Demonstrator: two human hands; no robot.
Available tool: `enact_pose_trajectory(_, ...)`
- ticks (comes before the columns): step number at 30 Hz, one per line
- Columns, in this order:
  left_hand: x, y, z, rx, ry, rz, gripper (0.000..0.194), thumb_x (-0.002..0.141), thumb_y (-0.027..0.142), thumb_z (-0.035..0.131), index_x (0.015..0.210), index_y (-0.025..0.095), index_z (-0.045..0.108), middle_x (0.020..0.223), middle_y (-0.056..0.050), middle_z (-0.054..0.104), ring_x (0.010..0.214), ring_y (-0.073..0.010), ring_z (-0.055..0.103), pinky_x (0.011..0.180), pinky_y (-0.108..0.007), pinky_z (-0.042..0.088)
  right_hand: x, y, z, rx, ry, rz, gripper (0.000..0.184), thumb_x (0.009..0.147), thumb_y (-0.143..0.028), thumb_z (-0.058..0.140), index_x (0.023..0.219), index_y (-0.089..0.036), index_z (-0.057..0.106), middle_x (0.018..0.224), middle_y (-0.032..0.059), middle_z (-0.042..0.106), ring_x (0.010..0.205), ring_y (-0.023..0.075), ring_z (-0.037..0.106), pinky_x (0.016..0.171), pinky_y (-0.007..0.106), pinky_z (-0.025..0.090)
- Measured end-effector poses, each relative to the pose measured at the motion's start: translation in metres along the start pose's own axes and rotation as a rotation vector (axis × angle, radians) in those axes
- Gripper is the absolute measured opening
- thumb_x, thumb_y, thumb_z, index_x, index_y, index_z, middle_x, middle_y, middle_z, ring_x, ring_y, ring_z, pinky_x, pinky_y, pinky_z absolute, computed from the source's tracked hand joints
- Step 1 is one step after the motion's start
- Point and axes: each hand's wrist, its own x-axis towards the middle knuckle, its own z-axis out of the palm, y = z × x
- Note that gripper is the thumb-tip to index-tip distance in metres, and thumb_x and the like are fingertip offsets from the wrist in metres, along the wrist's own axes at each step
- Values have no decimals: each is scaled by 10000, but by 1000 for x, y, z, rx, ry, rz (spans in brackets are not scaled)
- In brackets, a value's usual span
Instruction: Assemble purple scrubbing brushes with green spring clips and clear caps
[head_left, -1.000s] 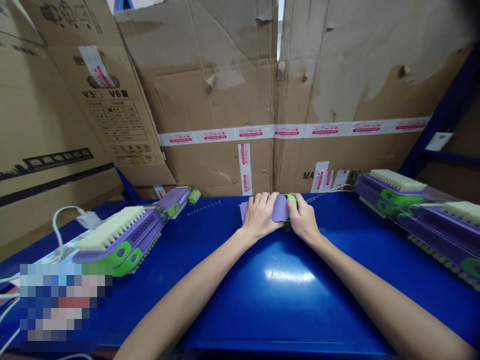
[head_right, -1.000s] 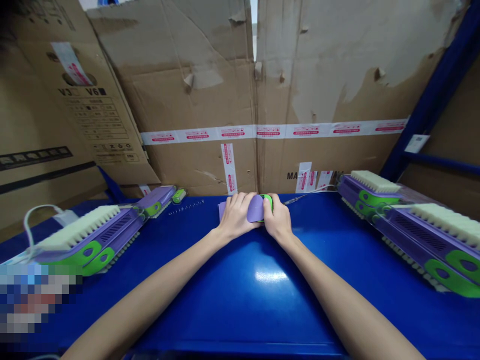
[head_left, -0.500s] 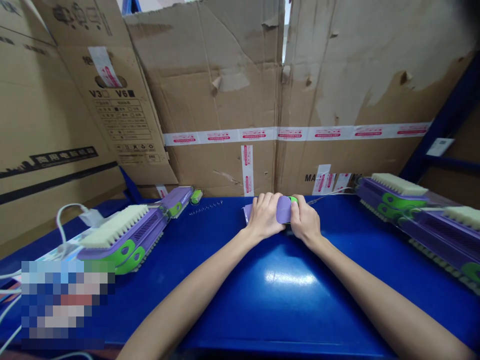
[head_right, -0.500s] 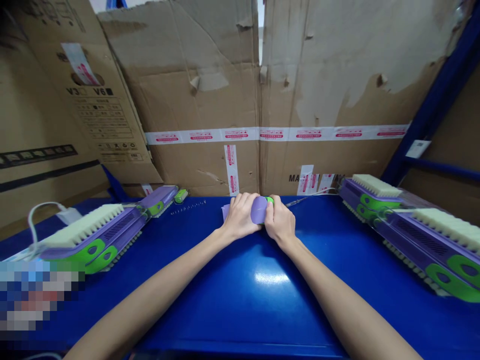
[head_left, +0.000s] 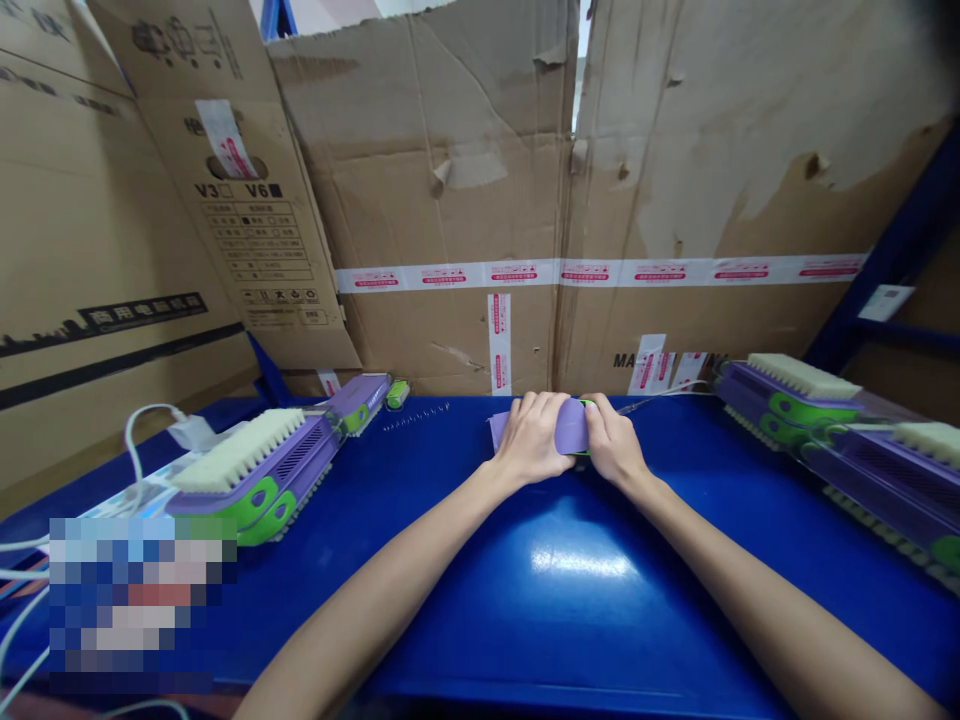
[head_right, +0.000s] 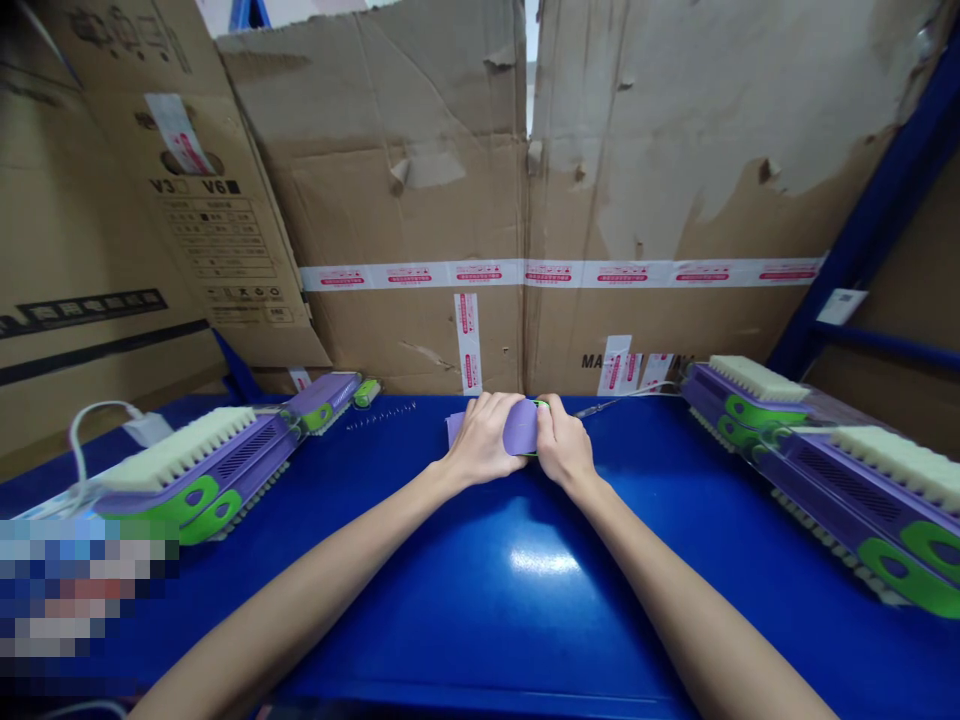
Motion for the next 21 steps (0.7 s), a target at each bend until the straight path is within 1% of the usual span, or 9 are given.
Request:
enact_pose_trajectory(2, 0, -1, 1, -4, -3, 17, 666, 597, 337, 667, 1200, 171, 437, 1133, -85, 556, 982, -262, 483, 813, -387, 392, 1, 1, 0, 22, -14, 7, 400, 911, -403, 221, 1006, -216, 561, 841, 75, 681, 730, 218, 618, 623, 287, 408)
enact_pose_trajectory(5, 1, -4, 4, -5, -17, 45, 689, 590, 382, 679, 1195, 146, 448, 1090, -97, 567, 964, -266, 483, 821, -402, 399, 3, 2, -2, -9, -45, 6, 422, 911, -416, 207, 966, -222, 577, 796, 70, 677, 719, 223, 616, 622, 295, 411)
enact_pose_trajectory(9, 3, -6, 5, -34, -6, 72, 676, 605, 381, 669, 1197, 143, 445, 1094, -105, 554, 974, -263, 480, 845, -410, 403, 4, 1, -6, -62, -77, 11, 446, 913, -429, 190, 1014, -236, 578, 807, 71, 681, 729, 236, 624, 615, 306, 415)
enact_pose_trajectory(11, 2, -5, 4, -58, -1, 97, 672, 610, 367, 666, 1204, 151, 437, 1136, -107, 526, 1006, -262, 474, 868, -406, 401, 5, 1, -6, -36, -98, 4, 454, 913, -449, 194, 1083, -244, 561, 859, 74, 688, 757, 242, 633, 640, 319, 432)
enact_pose_trajectory(14, 1, -4, 3, -79, -11, 138, 691, 586, 322, 681, 1206, 142, 436, 1226, -126, 457, 1074, -266, 450, 903, -392, 394, 5, 2, -3, 79, -131, -20, 456, 911, -475, 223, 1178, -246, 514, 952, 77, 686, 858, 245, 638, 721, 340, 457)
enact_pose_trajectory(16, 1, -3, 3, -78, -38, 148, 678, 587, 299, 675, 1202, 139, 439, 1221, -123, 460, 1064, -264, 453, 893, -386, 399, 4, 4, 1, 171, -132, -23, 457, 909, -486, 243, 1209, -242, 488, 1018, 81, 672, 935, 244, 625, 785, 354, 460)
enact_pose_trajectory(19, 1, -4, 3, -65, -91, 142, 653, 619, 284, 646, 1219, 149, 428, 1164, -106, 507, 1008, -256, 469, 861, -392, 409, 3, 6, 7, 254, -112, 0, 481, 900, -507, 273, 1252, -228, 444, 1163, 103, 612, 1048, 252, 581, 883, 400, 431)
enact_pose_trajectory(21, 2, -4, 3, -57, -108, 137, 654, 641, 271, 629, 1244, 150, 409, 1172, -108, 510, 1011, -256, 466, 867, -397, 402, 3, 6, 11, 294, -84, 3, 503, 889, -513, 303, 1275, -212, 420, 1250, 119, 551, 1125, 257, 531, 943, 425, 390)
